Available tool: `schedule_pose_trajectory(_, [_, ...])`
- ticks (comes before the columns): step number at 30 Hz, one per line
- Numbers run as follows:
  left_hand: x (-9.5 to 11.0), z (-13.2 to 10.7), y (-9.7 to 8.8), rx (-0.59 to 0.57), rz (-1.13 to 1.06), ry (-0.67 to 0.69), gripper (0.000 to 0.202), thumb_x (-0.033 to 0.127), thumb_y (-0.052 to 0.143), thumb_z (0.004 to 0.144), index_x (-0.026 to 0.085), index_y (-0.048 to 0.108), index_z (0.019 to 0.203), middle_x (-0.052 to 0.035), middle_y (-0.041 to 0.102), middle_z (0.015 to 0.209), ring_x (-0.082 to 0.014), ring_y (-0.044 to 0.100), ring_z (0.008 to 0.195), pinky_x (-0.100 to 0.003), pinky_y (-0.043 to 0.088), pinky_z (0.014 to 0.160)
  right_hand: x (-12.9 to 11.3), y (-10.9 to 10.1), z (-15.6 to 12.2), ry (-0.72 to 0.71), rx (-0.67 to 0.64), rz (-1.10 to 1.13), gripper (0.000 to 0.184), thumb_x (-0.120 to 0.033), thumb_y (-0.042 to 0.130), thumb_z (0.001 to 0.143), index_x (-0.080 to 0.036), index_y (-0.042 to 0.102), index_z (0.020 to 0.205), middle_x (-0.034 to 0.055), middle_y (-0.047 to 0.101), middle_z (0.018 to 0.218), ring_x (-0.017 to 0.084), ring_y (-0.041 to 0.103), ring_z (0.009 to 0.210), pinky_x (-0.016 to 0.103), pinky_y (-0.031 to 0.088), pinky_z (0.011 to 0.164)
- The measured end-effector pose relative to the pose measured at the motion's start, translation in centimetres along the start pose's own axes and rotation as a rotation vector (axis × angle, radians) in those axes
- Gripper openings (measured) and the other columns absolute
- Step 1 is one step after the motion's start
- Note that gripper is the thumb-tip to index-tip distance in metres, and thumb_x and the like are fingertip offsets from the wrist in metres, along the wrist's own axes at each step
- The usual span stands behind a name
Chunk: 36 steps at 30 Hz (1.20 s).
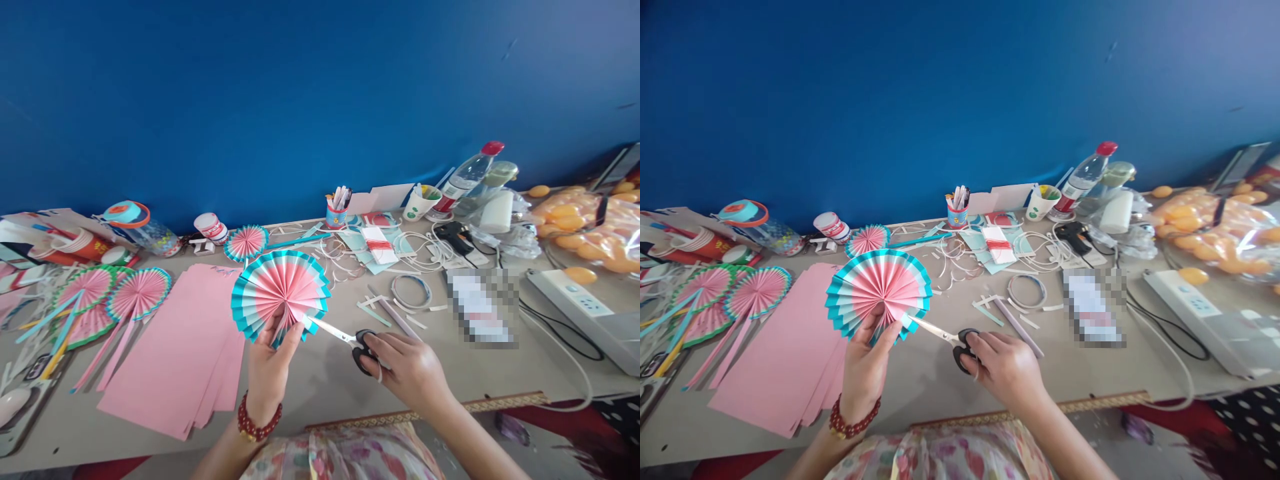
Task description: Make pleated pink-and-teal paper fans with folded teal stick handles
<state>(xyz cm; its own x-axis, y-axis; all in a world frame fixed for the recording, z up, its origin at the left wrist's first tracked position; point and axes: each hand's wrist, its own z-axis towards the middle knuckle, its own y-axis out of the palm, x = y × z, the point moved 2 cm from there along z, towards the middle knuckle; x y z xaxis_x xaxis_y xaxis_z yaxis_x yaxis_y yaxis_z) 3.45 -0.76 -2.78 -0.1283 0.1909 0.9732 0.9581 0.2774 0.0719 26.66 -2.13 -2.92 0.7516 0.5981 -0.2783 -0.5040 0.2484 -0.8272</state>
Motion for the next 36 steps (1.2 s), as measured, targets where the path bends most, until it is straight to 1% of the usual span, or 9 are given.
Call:
schedule_pose_trajectory(6, [-0.03,-0.09,-0.09,-0.019,0.011,0.001,0.051,0.042,0.075,0.079,0.02,0.065,0.124,-0.0074,0.072,0.121,-0.0239,0.065,0.113,-0.028,0.051,0.093,-0.1,-0.1,0.32,0.023,-0.054,0.044,0.026,-0.035,0.046,0.101,-0.018,0.065,0.097,0.0019,0.069,0.068,0.013,0.065,0.059,0.024,0.041,0.054])
schedule_pose_trajectory(12, [0.0,-0.2,-0.18,-0.017,0.071,0.036,0.048,0.042,0.074,0.081,0.02,0.067,0.122,-0.007,0.07,0.125,-0.0243,0.061,0.12,-0.029,0.047,0.098,-0.15,-0.48,0.56,0.047,-0.115,0.093,0.027,-0.036,0.045,0.101,-0.018,0.064,0.095,0.0004,0.067,0.065,0.013,0.063,0.057,0.024,0.038,0.053])
schedule_pose_trajectory(16, [0.05,-0.26,-0.16,-0.021,0.08,0.023,0.048,0.044,0.073,0.081,0.019,0.068,0.121,-0.0075,0.072,0.122,-0.025,0.064,0.114,-0.031,0.05,0.095,-0.22,-0.67,0.59,0.048,-0.148,0.098,0.026,-0.035,0.045,0.1,-0.018,0.063,0.093,-0.0001,0.067,0.065,0.014,0.063,0.057,0.025,0.037,0.054])
schedule_pose_trajectory(19, [0.15,-0.33,-0.17,-0.026,0.109,0.031,0.045,0.045,0.072,0.081,0.018,0.07,0.117,-0.008,0.073,0.118,-0.0258,0.065,0.111,-0.032,0.05,0.094,-0.25,-0.62,0.51,0.045,-0.169,0.074,0.028,-0.036,0.044,0.101,-0.017,0.063,0.093,0.0001,0.066,0.065,0.014,0.063,0.057,0.025,0.036,0.053])
schedule_pose_trajectory(23, [0.2,-0.34,-0.21,-0.009,0.145,0.029,0.042,0.046,0.072,0.08,0.019,0.072,0.113,-0.0074,0.073,0.117,-0.0257,0.065,0.111,-0.032,0.049,0.096,-0.31,-0.53,0.43,0.038,-0.153,0.025,0.033,-0.037,0.04,0.103,-0.016,0.064,0.093,0.0014,0.067,0.067,0.014,0.064,0.058,0.026,0.035,0.053])
schedule_pose_trajectory(28, [0.15,-0.25,-0.14,-0.017,0.119,0.052,0.042,0.045,0.073,0.08,0.021,0.071,0.115,-0.0067,0.072,0.12,-0.0244,0.064,0.113,-0.03,0.049,0.095,-0.35,-0.49,0.38,0.023,-0.142,-0.024,0.035,-0.037,0.039,0.103,-0.016,0.065,0.091,0.001,0.067,0.066,0.014,0.063,0.057,0.027,0.034,0.053])
schedule_pose_trajectory(32, [0.13,-0.25,-0.19,-0.009,0.143,0.035,0.043,0.046,0.073,0.08,0.021,0.071,0.114,-0.0069,0.072,0.121,-0.025,0.065,0.113,-0.031,0.049,0.095,-0.36,-0.55,0.39,0.024,-0.146,-0.048,0.036,-0.038,0.039,0.103,-0.016,0.065,0.091,0.0008,0.067,0.066,0.014,0.063,0.058,0.028,0.034,0.054])
schedule_pose_trajectory(36, [0.31,-0.28,-0.17,-0.011,0.151,0.063,0.043,0.045,0.072,0.081,0.021,0.07,0.117,-0.0068,0.071,0.123,-0.0253,0.062,0.118,-0.03,0.048,0.097,-0.45,-0.6,0.56,0.015,-0.142,-0.045,0.037,-0.038,0.037,0.104,-0.016,0.065,0.09,0.0009,0.067,0.066,0.014,0.063,0.058,0.028,0.034,0.053])
